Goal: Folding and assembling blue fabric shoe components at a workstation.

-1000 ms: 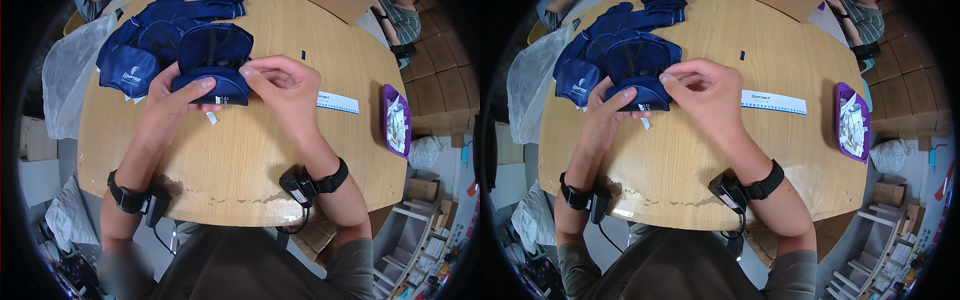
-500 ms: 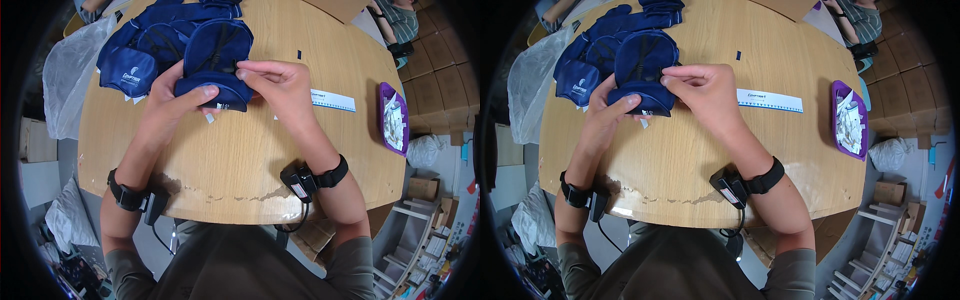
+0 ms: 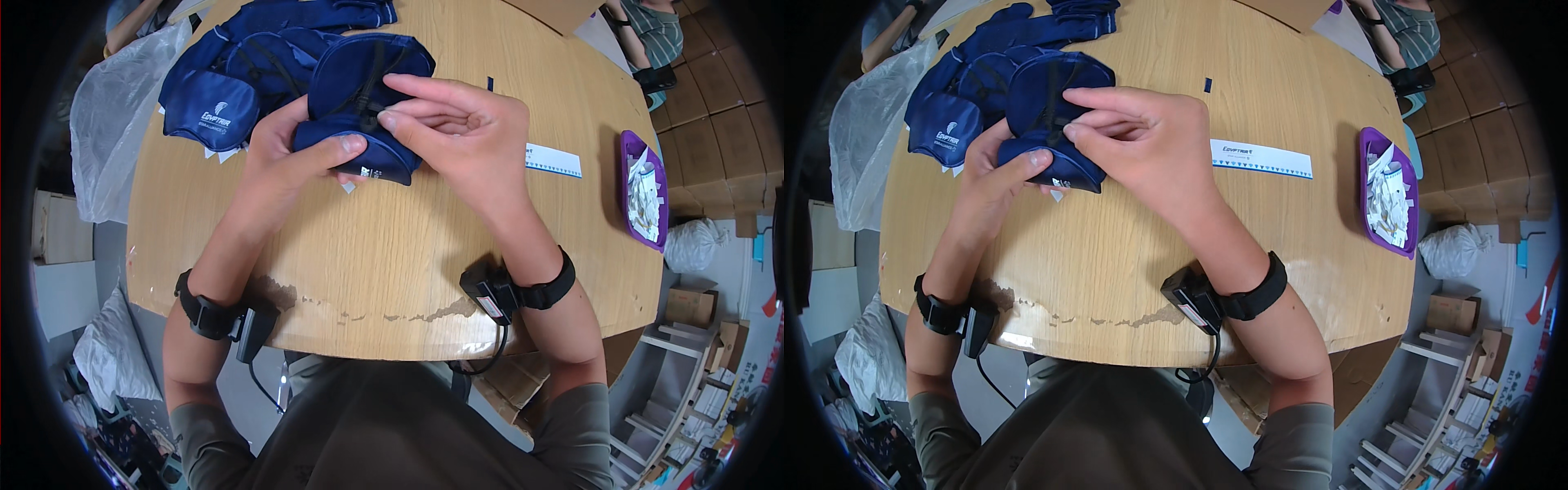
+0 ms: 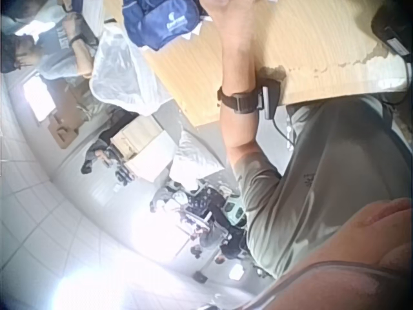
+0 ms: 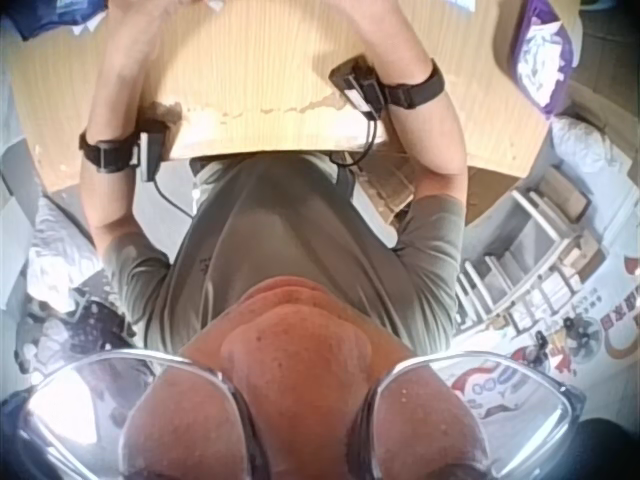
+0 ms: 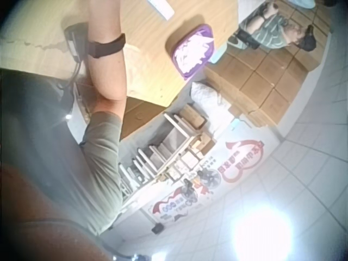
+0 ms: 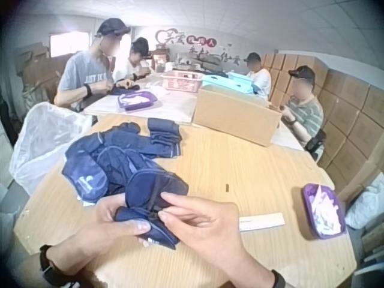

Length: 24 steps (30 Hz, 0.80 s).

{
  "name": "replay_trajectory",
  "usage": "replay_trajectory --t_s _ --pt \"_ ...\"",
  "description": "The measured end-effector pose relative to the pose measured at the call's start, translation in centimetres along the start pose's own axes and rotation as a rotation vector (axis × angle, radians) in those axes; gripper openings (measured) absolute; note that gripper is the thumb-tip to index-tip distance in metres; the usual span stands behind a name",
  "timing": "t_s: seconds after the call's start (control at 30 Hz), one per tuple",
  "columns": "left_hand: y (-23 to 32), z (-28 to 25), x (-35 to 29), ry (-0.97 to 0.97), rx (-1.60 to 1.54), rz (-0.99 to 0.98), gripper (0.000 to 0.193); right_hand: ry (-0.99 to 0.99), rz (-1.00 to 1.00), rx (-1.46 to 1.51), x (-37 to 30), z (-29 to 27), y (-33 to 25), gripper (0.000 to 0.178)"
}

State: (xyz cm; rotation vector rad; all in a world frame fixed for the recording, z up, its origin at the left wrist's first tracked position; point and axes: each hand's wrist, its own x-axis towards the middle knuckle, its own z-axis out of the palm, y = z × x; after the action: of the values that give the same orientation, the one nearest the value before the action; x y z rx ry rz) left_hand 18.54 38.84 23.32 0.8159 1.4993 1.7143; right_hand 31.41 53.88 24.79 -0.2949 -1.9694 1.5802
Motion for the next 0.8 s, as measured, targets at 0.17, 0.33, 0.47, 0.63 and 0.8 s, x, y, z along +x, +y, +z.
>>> replay_trajectory --t_s 0.17,0.33,0.47,0.63,0.8 --pt "-0.1 -0.6 0.0 0.032 -0.035 -0.020 0.032 -0.004 -0.060 0.083 -0.1 0.0 0.0 0.027" --pt "0.2 -0.3 -0.1 0.053 -0.069 0.009 0.031 0.033 -0.176 0.004 0.3 -0.7 1.0 0.022" --pt "0.7 0.0 -0.3 0.059 -0.071 0.007 0.032 0.068 -0.170 -0.033 0.6 -1.0 1.8 0.033" --pt "0.0 -0.4 -0.4 -0.009 -0.053 0.076 0.032 -0.145 0.071 0.396 0.3 0.2 1.5 0.055" --pt "-0.1 -0.4 -0.5 0.027 -0.019 0.103 0.028 -0.276 -0.005 0.248 -0.3 1.1 1.4 0.054"
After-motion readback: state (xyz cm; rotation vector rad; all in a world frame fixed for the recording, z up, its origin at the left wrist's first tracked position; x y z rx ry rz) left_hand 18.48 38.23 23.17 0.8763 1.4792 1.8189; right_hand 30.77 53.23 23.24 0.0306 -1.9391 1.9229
